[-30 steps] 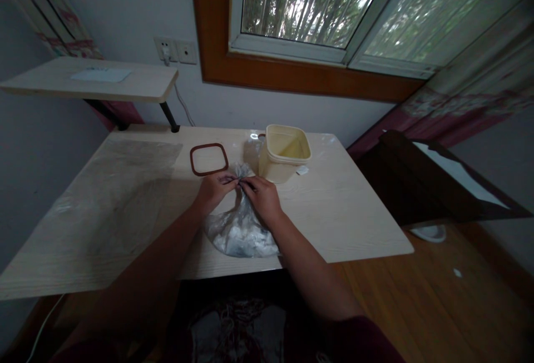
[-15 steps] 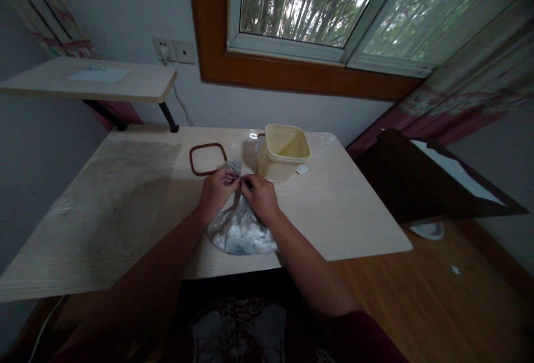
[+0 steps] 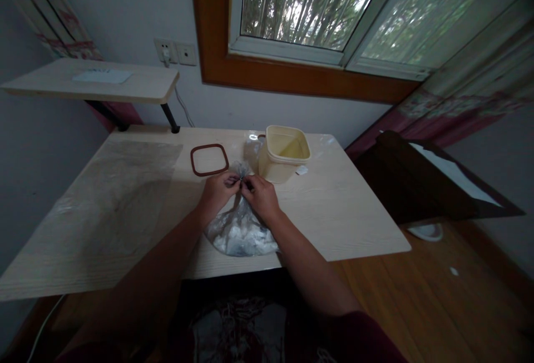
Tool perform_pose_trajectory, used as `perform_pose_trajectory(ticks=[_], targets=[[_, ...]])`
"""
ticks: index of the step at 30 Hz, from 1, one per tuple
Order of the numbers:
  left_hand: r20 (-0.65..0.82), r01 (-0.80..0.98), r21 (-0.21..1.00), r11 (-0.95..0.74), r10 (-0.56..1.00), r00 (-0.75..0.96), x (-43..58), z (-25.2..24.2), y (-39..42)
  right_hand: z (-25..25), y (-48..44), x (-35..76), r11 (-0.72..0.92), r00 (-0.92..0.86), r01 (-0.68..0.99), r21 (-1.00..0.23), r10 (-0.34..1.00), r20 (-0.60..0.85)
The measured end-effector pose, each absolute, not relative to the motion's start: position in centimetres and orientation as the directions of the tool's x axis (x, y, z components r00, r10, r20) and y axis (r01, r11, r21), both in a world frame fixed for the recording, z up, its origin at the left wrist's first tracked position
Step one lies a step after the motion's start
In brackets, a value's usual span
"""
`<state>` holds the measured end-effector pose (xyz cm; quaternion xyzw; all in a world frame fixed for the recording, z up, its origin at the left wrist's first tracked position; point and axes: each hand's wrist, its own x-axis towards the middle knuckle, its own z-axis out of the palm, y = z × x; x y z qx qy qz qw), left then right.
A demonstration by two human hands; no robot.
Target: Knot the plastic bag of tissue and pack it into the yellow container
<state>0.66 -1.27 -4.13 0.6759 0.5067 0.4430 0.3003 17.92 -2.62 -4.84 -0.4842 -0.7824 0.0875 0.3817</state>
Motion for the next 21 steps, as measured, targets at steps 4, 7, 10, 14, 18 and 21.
perform_pose_trajectory(ticks=[4,7,10,14,18,21], targets=[[0.242,0.365,0.895,-0.255,0.967,0.080,0.55,-4.80,-0.85,-5.06,-2.70,17.87,0.522,-0.229,0.656,-0.545,0.826,0.514],[0.183,0.287,0.938,-0.195,0.981,0.066,0.47,-5.04,-0.63,-5.24,-2.73,17.86,0.529,-0.201,0.608,-0.592,0.824,0.529],[0.129,0.208,0.968,-0.141,0.989,0.067,0.39,-4.85,-0.56,-5.25,-2.72,17.85,0.527,-0.162,0.552,-0.646,0.828,0.537],[0.093,0.153,0.983,-0.104,0.992,0.082,0.32,-4.59,-0.52,-5.01,-2.71,17.82,0.498,-0.124,0.492,-0.714,0.852,0.509],[0.097,0.177,0.978,-0.110,0.992,0.080,0.28,-4.45,-0.61,-4.81,-2.72,17.84,0.489,-0.118,0.467,-0.737,0.860,0.496],[0.099,0.227,0.967,-0.116,0.992,0.085,0.25,-4.13,-0.83,-4.69,-2.74,17.89,0.487,-0.135,0.468,-0.738,0.864,0.484]])
